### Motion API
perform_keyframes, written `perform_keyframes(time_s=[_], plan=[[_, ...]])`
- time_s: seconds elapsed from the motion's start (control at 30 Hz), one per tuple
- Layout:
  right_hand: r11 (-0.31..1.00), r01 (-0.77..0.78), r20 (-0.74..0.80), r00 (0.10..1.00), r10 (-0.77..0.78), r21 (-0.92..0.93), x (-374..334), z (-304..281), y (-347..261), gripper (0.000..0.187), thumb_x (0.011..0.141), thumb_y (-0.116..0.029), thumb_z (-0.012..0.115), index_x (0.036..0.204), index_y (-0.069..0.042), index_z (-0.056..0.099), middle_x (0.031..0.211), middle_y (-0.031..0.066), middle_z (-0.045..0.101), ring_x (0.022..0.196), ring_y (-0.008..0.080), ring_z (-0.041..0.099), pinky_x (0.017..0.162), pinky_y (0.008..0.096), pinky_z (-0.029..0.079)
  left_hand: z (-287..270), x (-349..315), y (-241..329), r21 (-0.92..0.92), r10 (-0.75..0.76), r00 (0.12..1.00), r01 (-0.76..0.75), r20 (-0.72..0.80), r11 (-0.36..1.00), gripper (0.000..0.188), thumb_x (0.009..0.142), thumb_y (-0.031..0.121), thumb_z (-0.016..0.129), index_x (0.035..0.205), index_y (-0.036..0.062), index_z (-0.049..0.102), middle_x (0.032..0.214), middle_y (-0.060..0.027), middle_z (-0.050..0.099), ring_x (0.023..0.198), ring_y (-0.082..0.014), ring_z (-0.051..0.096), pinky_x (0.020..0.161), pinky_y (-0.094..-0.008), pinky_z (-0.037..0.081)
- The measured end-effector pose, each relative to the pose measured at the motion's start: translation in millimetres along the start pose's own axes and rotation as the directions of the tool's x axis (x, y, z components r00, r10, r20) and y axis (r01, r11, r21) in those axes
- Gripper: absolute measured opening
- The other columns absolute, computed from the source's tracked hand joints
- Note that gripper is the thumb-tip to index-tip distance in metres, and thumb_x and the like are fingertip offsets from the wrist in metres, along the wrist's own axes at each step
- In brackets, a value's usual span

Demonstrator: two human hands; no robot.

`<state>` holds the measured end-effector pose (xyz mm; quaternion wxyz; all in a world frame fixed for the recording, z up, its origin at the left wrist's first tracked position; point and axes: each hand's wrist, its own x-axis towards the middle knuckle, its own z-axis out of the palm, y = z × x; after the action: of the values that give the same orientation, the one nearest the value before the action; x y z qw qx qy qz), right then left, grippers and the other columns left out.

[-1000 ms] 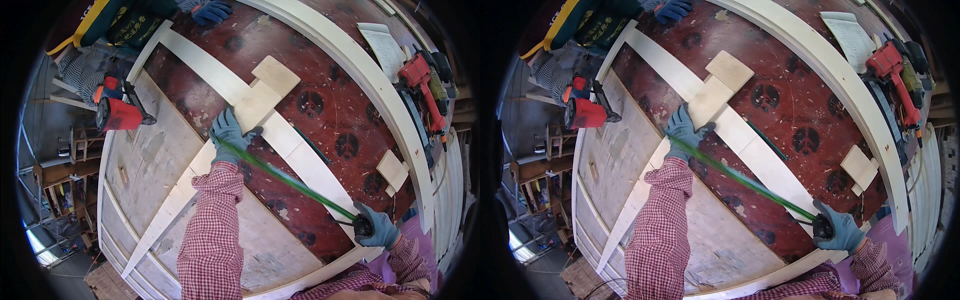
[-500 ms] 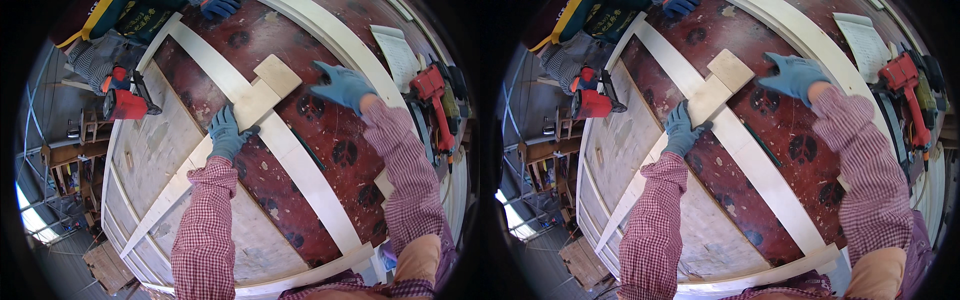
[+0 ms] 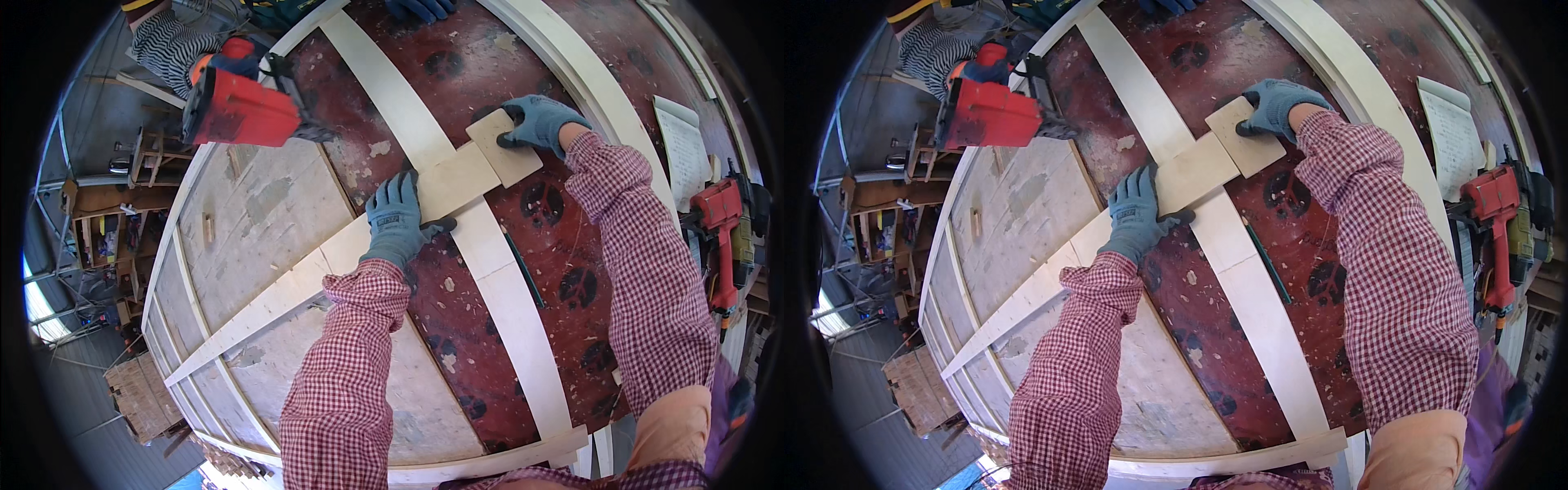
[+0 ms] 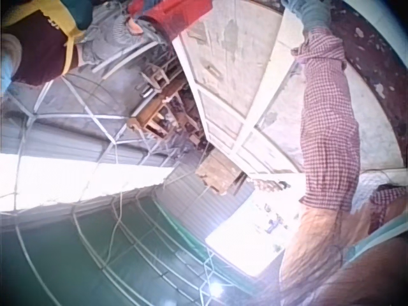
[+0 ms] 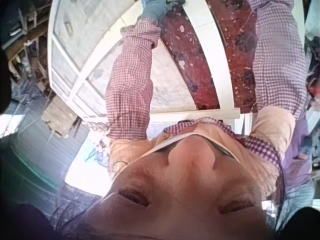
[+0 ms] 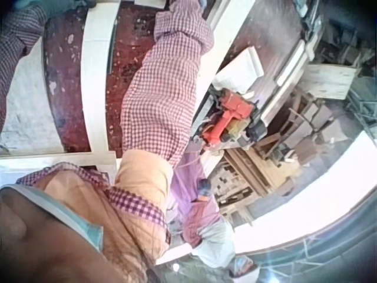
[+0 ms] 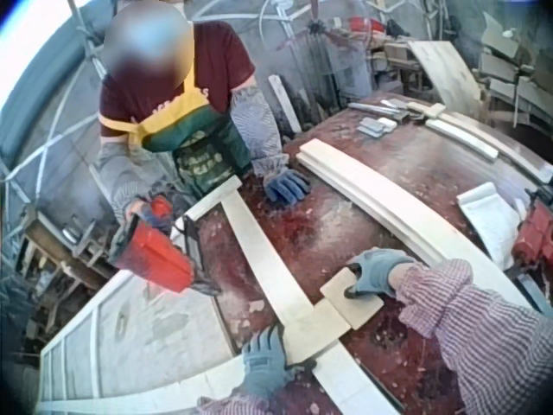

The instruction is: The person positions and measures wooden planks on a large workbench to assemble a rectangular frame. They use a tape measure to check dimensions and alignment, and a nail gun to fasten the pieces together. The person repeatedly adjusts the planks and measures to ensure accuracy.

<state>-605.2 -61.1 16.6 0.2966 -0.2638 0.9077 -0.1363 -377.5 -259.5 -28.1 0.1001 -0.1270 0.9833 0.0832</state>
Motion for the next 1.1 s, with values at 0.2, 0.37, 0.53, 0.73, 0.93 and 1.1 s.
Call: perform_keyframes(time_s=[0.2, 0.37, 0.53, 0.73, 0.93, 1.1], plan=[[1.0, -0.018, -0.137, 0.99, 0.02, 0.011, -10.3, 15.2, -0.7, 0.06, 0.075, -0.043, 0.072, 0.125, -0.012, 0.062, 0.122, 0.0125, 0.065, 0.111, 0.0299, 0.062, 0.098, 0.0383, 0.047, -6.3, 0.2, 4.1, 0.066, -0.058, 0.997, 0.054, 0.057, 0.996, 0.108, 0.063, 0.065, 0.077, 0.142, 0.0058, 0.033, 0.141, -0.0162, 0.039, 0.133, -0.0342, 0.035, 0.109, -0.0537, 0.025], [0.962, -0.103, -0.088, 0.988, 0.129, 0.253, -1.0, 22.4, 8.9, 0.052, 0.077, -0.042, 0.067, 0.118, -0.01, 0.067, 0.105, 0.0124, 0.07, 0.088, 0.0253, 0.068, 0.082, 0.0362, 0.053, -11.1, 6.0, 5.3, -0.082, 0.013, 0.998, -0.007, 0.063, 0.997, 0.101, 0.066, 0.063, 0.077, 0.137, 0.0024, 0.038, 0.133, -0.0208, 0.043, 0.124, -0.0402, 0.04, 0.104, -0.051, 0.031], [0.879, -0.145, 0.028, 0.988, 0.149, 0.454, -13.4, 10.6, 4.6, 0.043, 0.075, -0.041, 0.07, 0.101, -0.007, 0.073, 0.083, 0.0088, 0.069, 0.067, 0.0208, 0.065, 0.065, 0.0333, 0.054, 5.9, 0.7, -3.9, 0.023, 0.092, 0.995, -0.091, -0.035, 0.996, 0.097, 0.069, 0.058, 0.077, 0.137, 0.0018, 0.039, 0.133, -0.0217, 0.042, 0.125, -0.0396, 0.039, 0.105, -0.0467, 0.031], [0.884, -0.162, 0.061, 0.987, 0.151, 0.439, -8.6, 9.6, 7.3, 0.043, 0.076, -0.042, 0.069, 0.095, -0.003, 0.072, 0.081, 0.0098, 0.068, 0.065, 0.0228, 0.064, 0.064, 0.0355, 0.053, 4.8, 0.2, -1.4, 0.102, 0.086, 0.996, -0.084, -0.015, 0.991, 0.095, 0.071, 0.055, 0.077, 0.139, 0.0024, 0.037, 0.138, -0.0218, 0.04, 0.13, -0.0397, 0.036, 0.109, -0.0453, 0.029], [0.874, -0.125, 0.021, 0.991, 0.13, 0.47, -12.1, 13.4, 3.6, 0.041, 0.077, -0.038, 0.068, 0.1, -0.004, 0.071, 0.084, 0.0098, 0.068, 0.066, 0.0196, 0.063, 0.064, 0.0334, 0.053, -2.6, -0.9, 2.3, 0.059, 0.053, 0.999, -0.054, 0.008, 0.997, 0.1, 0.07, 0.057, 0.076, 0.141, 0.0006, 0.033, 0.142, -0.0226, 0.037, 0.133, -0.0404, 0.034, 0.109, -0.0494, 0.027], [0.835, -0.016, -0.051, 0.997, 0.053, 0.55, -10.1, 25.2, 18.0, 0.051, 0.077, -0.038, 0.069, 0.113, -0.002, 0.066, 0.084, 0.0092, 0.068, 0.065, 0.0175, 0.062, 0.06, 0.0314, 0.052, -1.1, -1.3, 5.9, 0.031, 0.017, 1.0, -0.017, -0.001, 0.999, 0.106, 0.069, 0.062, 0.075, 0.141, -0.0021, 0.031, 0.143, -0.0244, 0.035, 0.134, -0.0418, 0.032, 0.109, -0.054, 0.026]])
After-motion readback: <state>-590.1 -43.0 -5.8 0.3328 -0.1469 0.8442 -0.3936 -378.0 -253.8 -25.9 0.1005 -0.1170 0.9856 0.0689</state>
